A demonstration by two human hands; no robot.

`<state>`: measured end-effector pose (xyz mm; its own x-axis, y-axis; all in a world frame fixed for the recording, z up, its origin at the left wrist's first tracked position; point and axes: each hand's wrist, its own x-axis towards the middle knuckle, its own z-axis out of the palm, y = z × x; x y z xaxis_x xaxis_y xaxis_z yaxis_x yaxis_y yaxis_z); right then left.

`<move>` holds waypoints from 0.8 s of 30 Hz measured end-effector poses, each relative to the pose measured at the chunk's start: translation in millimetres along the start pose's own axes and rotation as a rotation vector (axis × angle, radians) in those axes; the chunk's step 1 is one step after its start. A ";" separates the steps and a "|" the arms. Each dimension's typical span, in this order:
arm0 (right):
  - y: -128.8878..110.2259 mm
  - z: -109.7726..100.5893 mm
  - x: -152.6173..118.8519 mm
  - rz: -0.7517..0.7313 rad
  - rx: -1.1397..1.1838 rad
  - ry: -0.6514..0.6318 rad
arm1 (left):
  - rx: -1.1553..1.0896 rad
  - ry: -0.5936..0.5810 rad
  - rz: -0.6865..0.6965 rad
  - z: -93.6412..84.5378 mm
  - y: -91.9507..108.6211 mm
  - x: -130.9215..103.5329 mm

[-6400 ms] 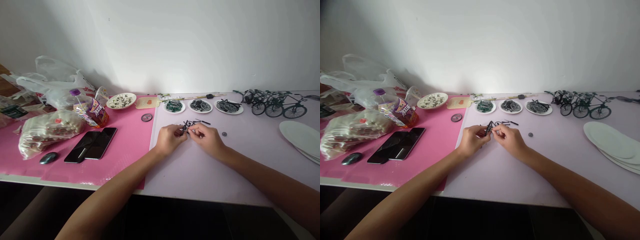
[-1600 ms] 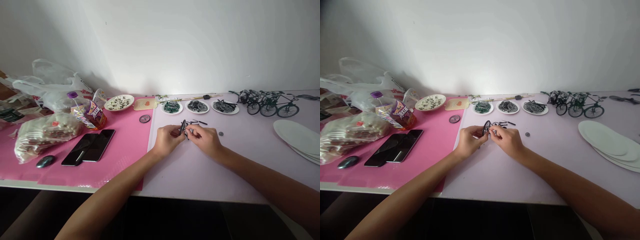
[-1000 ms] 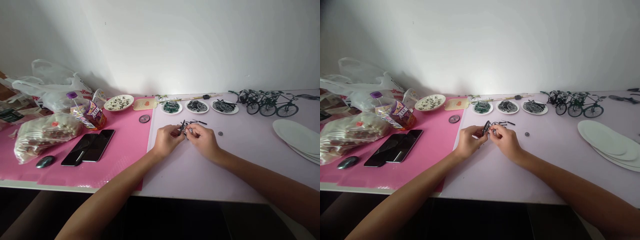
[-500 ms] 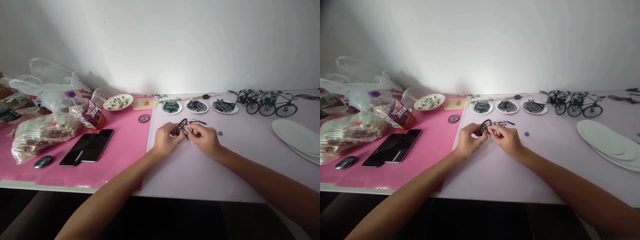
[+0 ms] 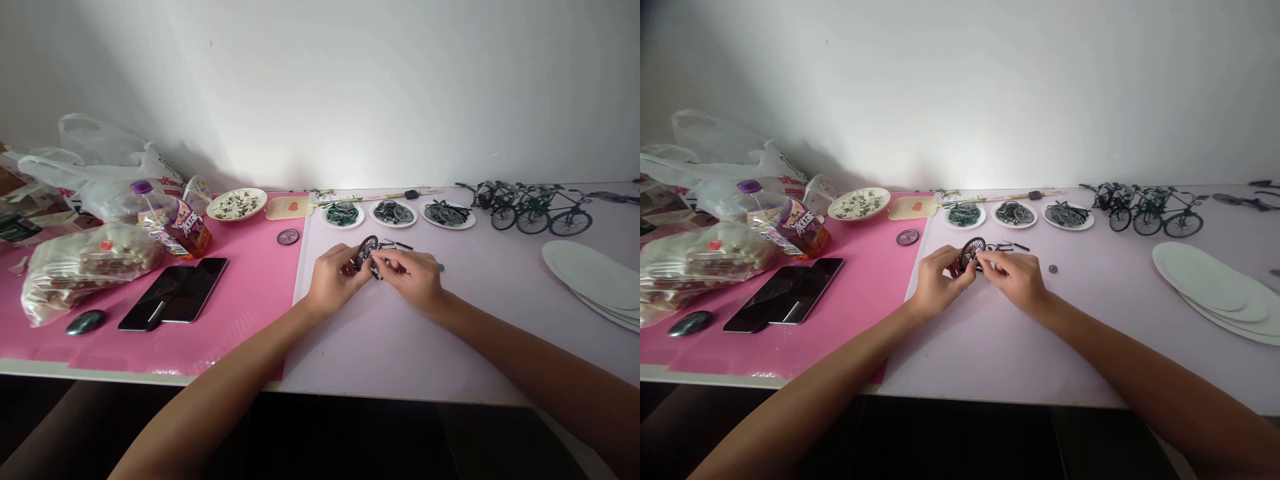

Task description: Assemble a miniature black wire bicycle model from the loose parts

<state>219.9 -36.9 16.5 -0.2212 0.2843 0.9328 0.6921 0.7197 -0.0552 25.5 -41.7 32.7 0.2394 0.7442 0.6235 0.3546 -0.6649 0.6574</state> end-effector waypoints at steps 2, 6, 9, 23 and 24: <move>1.8 0.1 -0.1 -0.011 -0.015 0.000 | -0.008 0.003 0.004 -0.5 0.8 -0.3; 6.1 0.2 -0.9 -0.051 -0.018 -0.043 | -0.003 0.002 0.004 -1.2 2.7 -0.2; 7.6 0.7 -1.4 -0.036 -0.005 -0.061 | -0.015 0.012 0.012 -1.0 3.1 0.2; 13.1 3.9 -7.0 0.018 -0.002 -0.089 | 0.025 0.002 -0.033 0.2 0.6 1.9; 13.4 3.6 -6.8 0.013 -0.009 -0.099 | 0.022 -0.007 -0.040 0.5 -0.1 1.9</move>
<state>228.2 -26.9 8.1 -0.2786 0.3547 0.8925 0.7016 0.7098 -0.0631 26.3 -40.1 33.6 0.2306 0.7709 0.5937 0.3839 -0.6327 0.6725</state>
